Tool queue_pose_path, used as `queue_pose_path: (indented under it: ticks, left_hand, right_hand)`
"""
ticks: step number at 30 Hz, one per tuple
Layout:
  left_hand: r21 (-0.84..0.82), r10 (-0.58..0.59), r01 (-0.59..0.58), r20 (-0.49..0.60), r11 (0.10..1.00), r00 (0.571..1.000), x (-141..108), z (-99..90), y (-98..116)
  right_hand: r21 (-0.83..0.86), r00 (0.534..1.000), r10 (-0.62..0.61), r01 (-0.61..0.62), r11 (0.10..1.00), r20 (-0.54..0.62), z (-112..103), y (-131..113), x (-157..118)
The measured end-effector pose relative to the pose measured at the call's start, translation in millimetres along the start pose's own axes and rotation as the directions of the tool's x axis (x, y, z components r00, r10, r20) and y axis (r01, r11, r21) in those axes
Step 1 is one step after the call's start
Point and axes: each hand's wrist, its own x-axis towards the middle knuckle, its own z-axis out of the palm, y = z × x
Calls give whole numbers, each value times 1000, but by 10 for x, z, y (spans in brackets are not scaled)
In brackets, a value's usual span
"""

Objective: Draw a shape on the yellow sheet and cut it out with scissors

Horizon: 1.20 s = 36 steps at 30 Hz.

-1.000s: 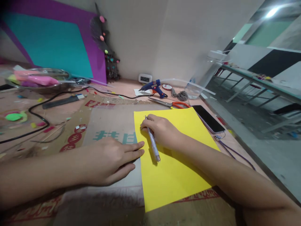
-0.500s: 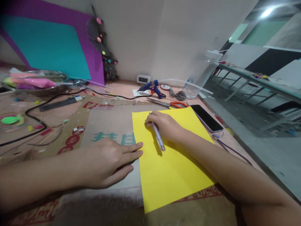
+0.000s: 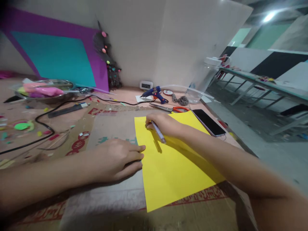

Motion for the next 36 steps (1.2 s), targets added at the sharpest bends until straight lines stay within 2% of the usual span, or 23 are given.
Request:
queue_pose_path:
  ticks: [2, 5, 8, 10, 11, 13, 15, 17, 18, 20, 23, 25, 27, 29, 30, 32, 34, 35, 36]
  left_hand:
    - [87, -73, 70, 42, 994, 996, 165, 7, 91]
    - [204, -101, 83, 79, 975, 992, 432, 78, 201]
    - [179, -188, 157, 170, 971, 967, 599, 151, 229]
    - [130, -190, 164, 220, 978, 957, 634, 161, 222]
    - [117, -176, 152, 232, 981, 957, 635, 155, 219]
    - [117, -164, 139, 242, 983, 956, 623, 131, 221]
    - [134, -163, 134, 237, 982, 958, 608, 115, 236]
    - [151, -183, 150, 229, 977, 956, 598, 121, 251]
    - [150, -194, 163, 223, 975, 955, 596, 132, 254]
    - [133, -208, 183, 208, 974, 956, 598, 158, 249]
    - [96, -191, 176, 195, 980, 962, 616, 170, 230]
    - [88, -170, 154, 220, 984, 961, 631, 150, 222]
    - [91, -157, 139, 250, 986, 955, 640, 123, 221]
    - [106, -160, 136, 267, 985, 950, 638, 109, 226]
    - [115, -170, 144, 266, 983, 949, 634, 109, 228]
    - [124, -192, 165, 249, 978, 949, 625, 118, 229]
    - [115, -191, 167, 246, 979, 950, 620, 124, 226]
    - [116, -183, 158, 249, 981, 951, 621, 121, 224]
    - [119, -170, 143, 257, 983, 952, 624, 115, 223]
  right_hand:
    - [85, 998, 12, -17, 996, 61, -60, 0, 55]
    - [172, 996, 70, -78, 982, 53, -115, 0, 36]
    - [272, 981, 127, -165, 948, 149, -145, 16, -68]
    - [246, 974, 104, -153, 957, 200, -139, 21, -112]
    - [189, 980, 82, -116, 975, 179, -121, 22, -109]
    - [35, 998, 37, -38, 999, 47, -53, 30, -44]
    - [-69, 996, 12, -18, 997, -84, 21, 54, 71]
    - [-71, 990, 27, -37, 997, -137, 39, 82, 172]
    - [-46, 991, 48, -54, 997, -127, 18, 91, 196]
    - [34, 994, 106, -105, 994, -19, -72, 85, 170]
    - [96, 960, 141, -168, 981, 241, -195, 36, 35]
    - [-11, 977, 117, -117, 993, 176, -184, 7, -4]
    - [-136, 995, 97, -91, 987, 39, -104, 7, 40]
    - [-162, 994, 92, -101, 982, -64, -31, 32, 118]
    - [-127, 992, 100, -109, 986, -77, -21, 46, 145]
    - [-8, 991, 137, -137, 991, -2, -72, 58, 136]
    - [85, 975, 155, -170, 982, 162, -175, 47, 49]
    - [85, 964, 128, -151, 985, 233, -221, 37, -4]
    - [60, 964, 100, -118, 991, 247, -251, 31, -47]
